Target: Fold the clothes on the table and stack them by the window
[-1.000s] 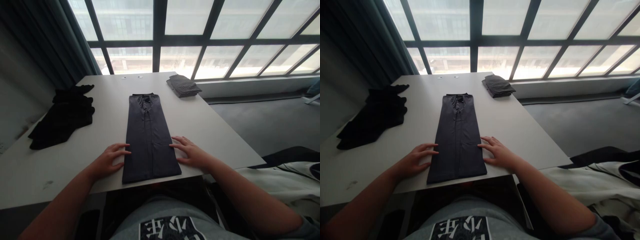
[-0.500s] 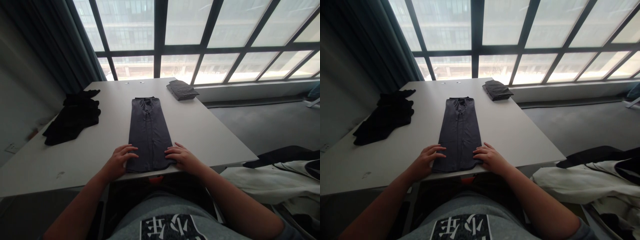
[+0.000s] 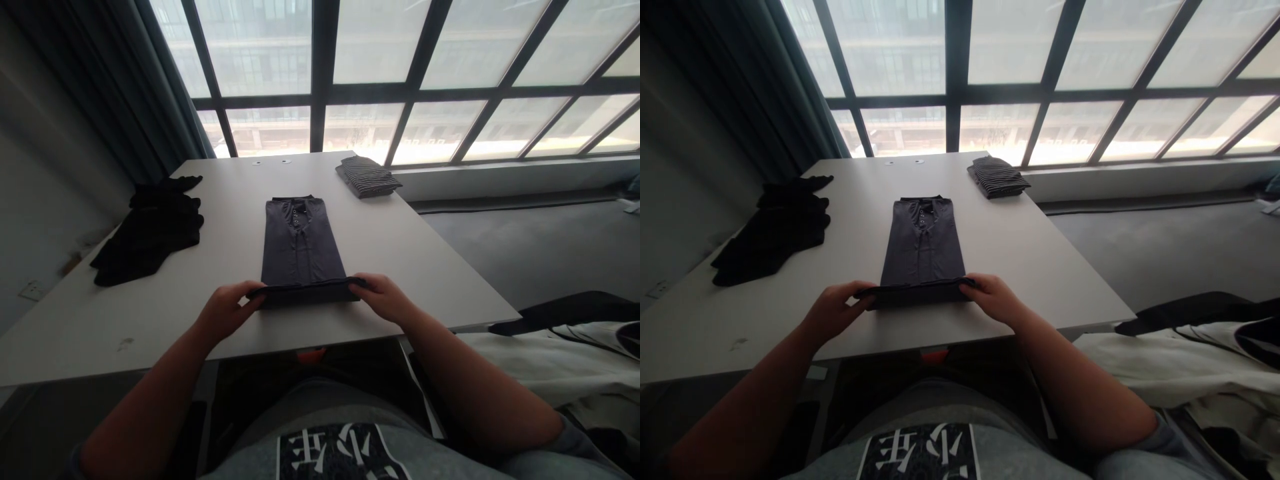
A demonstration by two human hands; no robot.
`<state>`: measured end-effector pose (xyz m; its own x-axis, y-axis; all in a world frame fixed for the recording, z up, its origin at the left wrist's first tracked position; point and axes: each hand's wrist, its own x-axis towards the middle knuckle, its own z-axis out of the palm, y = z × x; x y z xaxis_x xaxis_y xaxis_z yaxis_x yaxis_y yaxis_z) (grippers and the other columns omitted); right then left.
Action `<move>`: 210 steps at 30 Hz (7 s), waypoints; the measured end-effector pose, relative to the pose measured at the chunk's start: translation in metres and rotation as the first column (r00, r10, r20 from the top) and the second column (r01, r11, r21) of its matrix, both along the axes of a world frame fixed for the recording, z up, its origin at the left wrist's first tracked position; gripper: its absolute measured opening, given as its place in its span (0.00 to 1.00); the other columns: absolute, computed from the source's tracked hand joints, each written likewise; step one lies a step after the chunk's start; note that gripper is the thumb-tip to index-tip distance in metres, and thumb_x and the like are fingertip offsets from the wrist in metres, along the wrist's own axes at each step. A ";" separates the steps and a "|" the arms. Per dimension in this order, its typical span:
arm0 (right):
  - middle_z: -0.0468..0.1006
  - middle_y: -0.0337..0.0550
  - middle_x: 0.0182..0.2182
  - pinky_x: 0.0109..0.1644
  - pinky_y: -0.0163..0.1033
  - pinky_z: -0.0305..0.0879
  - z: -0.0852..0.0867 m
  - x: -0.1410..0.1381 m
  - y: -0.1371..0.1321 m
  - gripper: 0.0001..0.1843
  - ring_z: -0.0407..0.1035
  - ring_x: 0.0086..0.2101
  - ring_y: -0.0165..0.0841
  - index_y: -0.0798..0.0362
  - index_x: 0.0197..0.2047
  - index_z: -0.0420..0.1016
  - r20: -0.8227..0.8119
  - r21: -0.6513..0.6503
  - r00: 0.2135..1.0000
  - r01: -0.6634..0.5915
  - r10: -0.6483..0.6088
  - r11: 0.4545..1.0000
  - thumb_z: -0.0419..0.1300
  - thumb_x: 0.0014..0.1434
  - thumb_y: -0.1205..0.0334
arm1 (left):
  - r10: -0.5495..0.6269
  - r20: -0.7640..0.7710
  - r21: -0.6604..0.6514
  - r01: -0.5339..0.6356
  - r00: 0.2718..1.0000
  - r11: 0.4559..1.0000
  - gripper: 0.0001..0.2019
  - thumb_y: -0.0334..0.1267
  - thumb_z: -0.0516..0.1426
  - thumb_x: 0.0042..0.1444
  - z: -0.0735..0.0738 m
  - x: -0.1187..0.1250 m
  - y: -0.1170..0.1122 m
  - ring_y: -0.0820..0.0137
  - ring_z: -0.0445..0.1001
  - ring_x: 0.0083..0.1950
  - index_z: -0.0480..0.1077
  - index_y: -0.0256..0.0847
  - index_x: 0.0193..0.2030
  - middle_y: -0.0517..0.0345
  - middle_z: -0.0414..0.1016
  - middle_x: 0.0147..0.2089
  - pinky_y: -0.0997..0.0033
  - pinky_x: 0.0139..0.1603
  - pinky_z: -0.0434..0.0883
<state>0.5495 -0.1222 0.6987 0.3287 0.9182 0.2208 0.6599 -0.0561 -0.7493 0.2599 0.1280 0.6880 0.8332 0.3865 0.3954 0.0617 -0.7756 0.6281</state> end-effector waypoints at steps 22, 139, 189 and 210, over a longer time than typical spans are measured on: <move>0.82 0.52 0.47 0.55 0.48 0.71 -0.022 0.060 0.094 0.16 0.75 0.47 0.47 0.51 0.55 0.80 0.580 -0.149 0.801 0.284 -0.149 0.947 0.62 0.66 0.58 | 0.214 -0.149 0.233 -0.176 0.966 0.956 0.16 0.46 0.58 0.64 -0.048 0.091 0.092 0.55 0.77 0.50 0.77 0.40 0.52 0.47 0.81 0.48 0.54 0.58 0.73; 0.78 0.56 0.60 0.72 0.50 0.62 -0.008 0.135 0.215 0.22 0.71 0.62 0.46 0.55 0.58 0.84 0.541 0.126 0.802 0.218 -0.252 0.968 0.58 0.64 0.69 | 0.248 -0.024 0.080 -0.246 0.968 0.966 0.22 0.34 0.55 0.57 -0.022 0.185 0.198 0.53 0.79 0.59 0.81 0.43 0.56 0.48 0.83 0.58 0.51 0.67 0.73; 0.82 0.54 0.53 0.65 0.47 0.67 -0.004 0.195 0.231 0.21 0.75 0.54 0.43 0.57 0.55 0.83 0.441 0.213 0.833 0.264 -0.334 0.941 0.55 0.64 0.70 | 0.224 0.017 0.144 -0.224 0.974 0.964 0.21 0.38 0.50 0.65 -0.022 0.205 0.225 0.60 0.80 0.56 0.81 0.41 0.56 0.50 0.84 0.55 0.60 0.64 0.73; 0.36 0.54 0.80 0.81 0.55 0.34 -0.020 0.119 0.234 0.47 0.32 0.78 0.50 0.56 0.82 0.47 0.595 -0.450 0.797 0.224 0.103 0.865 0.50 0.72 0.37 | 0.317 -0.381 0.363 -0.175 0.868 0.915 0.33 0.50 0.46 0.74 -0.046 0.227 0.148 0.49 0.51 0.82 0.61 0.29 0.77 0.35 0.55 0.80 0.48 0.80 0.54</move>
<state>0.6681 0.1117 0.6785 0.3441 0.9363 -0.0703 0.9336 -0.3491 -0.0812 0.4865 0.2764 0.6417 0.8396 0.5196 0.1587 0.4805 -0.8465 0.2292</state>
